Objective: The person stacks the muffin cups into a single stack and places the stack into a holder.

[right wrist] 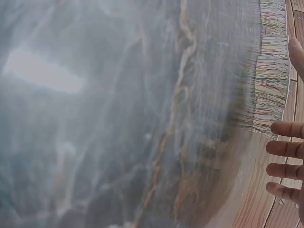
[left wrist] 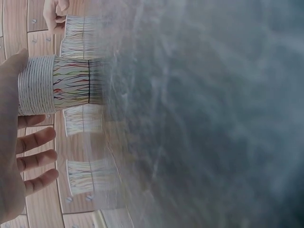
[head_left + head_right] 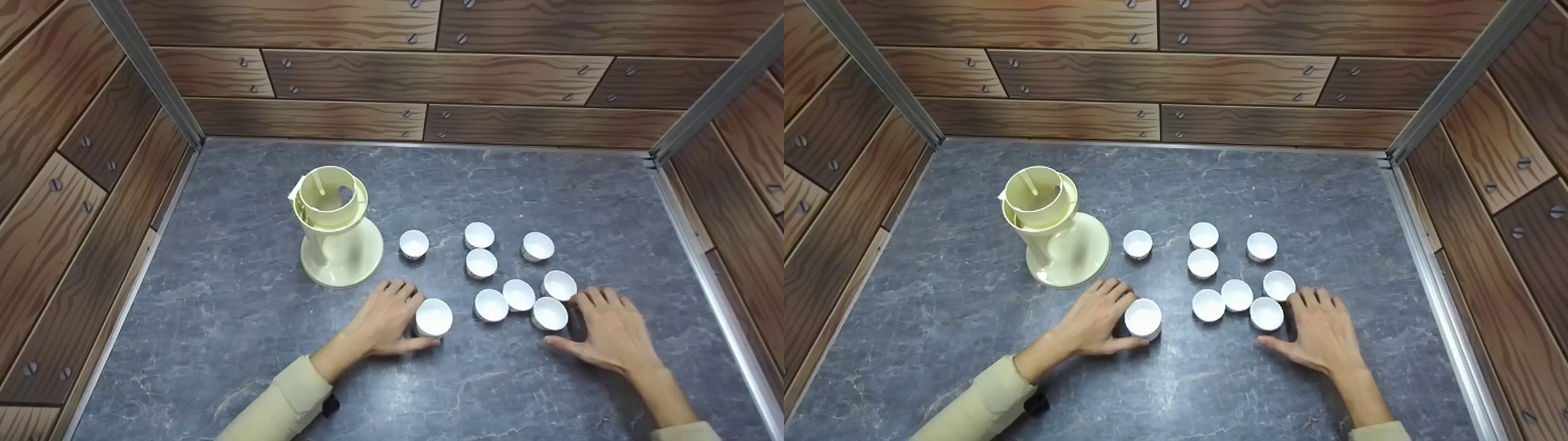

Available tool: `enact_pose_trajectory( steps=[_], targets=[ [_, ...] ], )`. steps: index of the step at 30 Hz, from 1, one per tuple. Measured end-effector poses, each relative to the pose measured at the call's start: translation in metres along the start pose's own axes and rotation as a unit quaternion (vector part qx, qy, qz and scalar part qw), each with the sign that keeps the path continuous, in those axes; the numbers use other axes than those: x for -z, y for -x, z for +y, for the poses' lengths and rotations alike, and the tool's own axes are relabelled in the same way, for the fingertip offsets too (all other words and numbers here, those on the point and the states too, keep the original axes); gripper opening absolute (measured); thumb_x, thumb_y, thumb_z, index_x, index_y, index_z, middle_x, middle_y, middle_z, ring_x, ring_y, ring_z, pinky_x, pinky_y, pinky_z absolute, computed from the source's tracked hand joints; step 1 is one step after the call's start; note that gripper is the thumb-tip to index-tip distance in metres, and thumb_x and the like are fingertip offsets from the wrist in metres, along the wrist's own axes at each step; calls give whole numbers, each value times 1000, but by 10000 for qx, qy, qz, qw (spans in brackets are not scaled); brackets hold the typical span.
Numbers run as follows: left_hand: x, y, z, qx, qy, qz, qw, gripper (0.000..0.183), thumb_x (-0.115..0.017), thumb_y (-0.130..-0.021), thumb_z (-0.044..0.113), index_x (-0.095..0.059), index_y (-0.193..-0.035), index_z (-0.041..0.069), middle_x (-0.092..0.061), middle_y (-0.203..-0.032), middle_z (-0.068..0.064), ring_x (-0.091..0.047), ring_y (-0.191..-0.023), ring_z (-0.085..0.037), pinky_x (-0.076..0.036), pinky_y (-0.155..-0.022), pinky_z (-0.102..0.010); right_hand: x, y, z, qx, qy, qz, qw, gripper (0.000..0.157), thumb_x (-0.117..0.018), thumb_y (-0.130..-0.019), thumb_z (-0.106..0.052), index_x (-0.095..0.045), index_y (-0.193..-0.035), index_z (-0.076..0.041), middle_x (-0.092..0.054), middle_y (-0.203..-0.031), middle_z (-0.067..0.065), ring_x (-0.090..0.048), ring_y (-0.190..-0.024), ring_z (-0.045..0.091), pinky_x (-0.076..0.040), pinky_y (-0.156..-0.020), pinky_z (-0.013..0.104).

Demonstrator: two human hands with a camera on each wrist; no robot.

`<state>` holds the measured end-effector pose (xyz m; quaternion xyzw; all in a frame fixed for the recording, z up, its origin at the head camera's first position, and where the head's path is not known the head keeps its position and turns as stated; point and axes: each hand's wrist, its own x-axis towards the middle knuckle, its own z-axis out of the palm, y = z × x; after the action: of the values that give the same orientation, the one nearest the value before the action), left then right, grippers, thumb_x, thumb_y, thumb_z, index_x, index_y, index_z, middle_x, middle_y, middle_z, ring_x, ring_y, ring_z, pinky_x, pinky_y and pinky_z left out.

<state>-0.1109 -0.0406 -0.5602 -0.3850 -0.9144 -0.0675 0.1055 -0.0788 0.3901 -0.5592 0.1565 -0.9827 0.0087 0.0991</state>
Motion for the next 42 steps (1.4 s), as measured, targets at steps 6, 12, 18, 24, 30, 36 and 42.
enact_pose_trajectory(
  steps=[6,12,18,24,30,36,42],
  targets=[
    [0,1,0,19,42,3,10000,72,-53,-88,85,-65,-116,20,-68,-112,0,-62,-105,-19,-52,-94,-38,-4,2,-2,28,-17,215,9998,88,-75,-65,-86,-69,-106,-8,-68,-106,17,-63,-99,39,-50,-79,58],
    [1,1,1,18,23,-26,10000,72,-53,-88,85,-64,-115,20,-68,-110,1,-62,-103,-19,-52,-94,-38,-5,2,-3,5,-39,302,9995,83,-76,-68,-82,-70,-107,-9,-70,-105,17,-66,-97,39,-53,-78,59],
    [1,1,0,1,-23,-28,10000,71,-50,-90,85,-63,-116,20,-67,-110,1,-61,-102,-18,-52,-93,-37,-6,1,-4,-64,-59,251,9996,83,-76,-70,-81,-71,-111,-9,-71,-106,17,-67,-98,40,-54,-79,59],
    [1,0,0,26,-49,-46,10000,71,-49,-90,84,-63,-117,20,-68,-110,1,-62,-103,-18,-53,-95,-38,-6,-1,-6,-22,-18,349,9994,81,-77,-69,-80,-71,-108,-9,-72,-105,18,-68,-94,40,-55,-75,59],
    [0,0,0,13,5,-25,10000,70,-51,-90,84,-63,-116,20,-68,-107,2,-62,-101,-19,-52,-90,-37,-9,-1,-8,5,-13,472,9989,77,-79,-69,-77,-72,-104,-9,-71,-100,15,-68,-88,37,-55,-70,55],
    [0,0,0,1,44,12,10000,70,-53,-89,83,-63,-116,20,-68,-106,2,-62,-101,-19,-52,-90,-37,-12,-2,-7,40,-49,610,9981,75,-80,-68,-75,-73,-104,-10,-72,-101,16,-69,-90,39,-55,-70,55],
    [-1,0,1,8,40,1,10000,69,-53,-89,83,-63,-115,21,-67,-106,2,-62,-101,-19,-52,-90,-37,-11,-2,-8,49,-101,627,9980,74,-81,-67,-74,-72,-105,-10,-73,-101,16,-70,-91,41,-56,-71,56]
  ],
)
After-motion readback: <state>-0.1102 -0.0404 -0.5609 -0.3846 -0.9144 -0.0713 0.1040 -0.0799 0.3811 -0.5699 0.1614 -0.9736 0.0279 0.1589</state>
